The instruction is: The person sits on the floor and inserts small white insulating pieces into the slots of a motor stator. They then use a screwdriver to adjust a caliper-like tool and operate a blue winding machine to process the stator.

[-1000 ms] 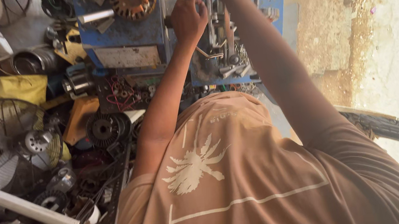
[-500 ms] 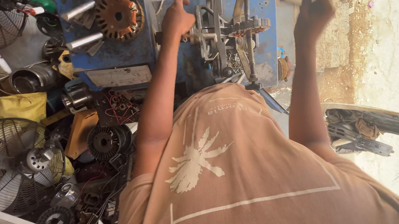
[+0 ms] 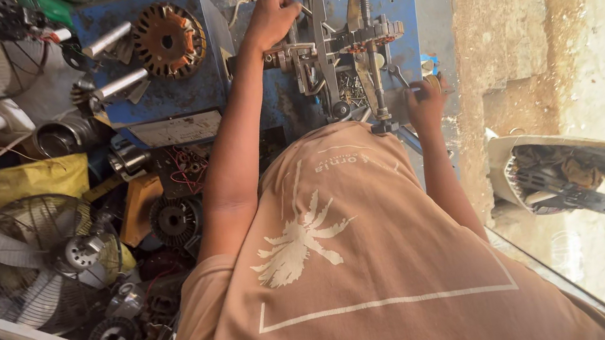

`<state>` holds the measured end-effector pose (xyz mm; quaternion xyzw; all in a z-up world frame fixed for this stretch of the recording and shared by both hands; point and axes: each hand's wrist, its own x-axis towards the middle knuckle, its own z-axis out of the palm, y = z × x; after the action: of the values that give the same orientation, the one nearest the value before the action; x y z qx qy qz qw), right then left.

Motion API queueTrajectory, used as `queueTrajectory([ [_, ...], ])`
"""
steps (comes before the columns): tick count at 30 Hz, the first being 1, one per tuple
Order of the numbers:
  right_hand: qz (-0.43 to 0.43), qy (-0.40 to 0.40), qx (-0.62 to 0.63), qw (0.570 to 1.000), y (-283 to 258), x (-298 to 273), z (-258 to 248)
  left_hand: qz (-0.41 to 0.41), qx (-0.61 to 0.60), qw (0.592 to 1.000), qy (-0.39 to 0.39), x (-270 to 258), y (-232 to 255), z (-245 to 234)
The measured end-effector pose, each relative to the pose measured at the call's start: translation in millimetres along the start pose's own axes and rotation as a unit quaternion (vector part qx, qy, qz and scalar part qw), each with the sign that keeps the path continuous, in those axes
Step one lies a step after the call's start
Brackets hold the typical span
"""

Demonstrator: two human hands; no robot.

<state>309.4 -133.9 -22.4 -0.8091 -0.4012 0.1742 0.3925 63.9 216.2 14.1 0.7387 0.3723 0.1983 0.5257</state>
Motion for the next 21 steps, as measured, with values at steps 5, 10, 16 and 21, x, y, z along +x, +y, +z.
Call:
queueTrajectory([
  [5,0.007,-0.045,-0.043,0.998,-2,-5,-6,0.031,-0.009,0.999,-0.004,4,-4,-3],
  [10,0.023,-0.035,0.002,0.999,-7,-8,-11,0.005,-0.042,0.997,0.069,-9,0,5],
  [16,0.036,0.005,0.015,0.999,-2,-15,-19,0.036,0.129,0.957,0.257,-40,13,23],
  [21,0.051,0.016,0.048,0.997,14,-24,-26,-0.034,0.078,0.978,0.192,-49,30,11],
])
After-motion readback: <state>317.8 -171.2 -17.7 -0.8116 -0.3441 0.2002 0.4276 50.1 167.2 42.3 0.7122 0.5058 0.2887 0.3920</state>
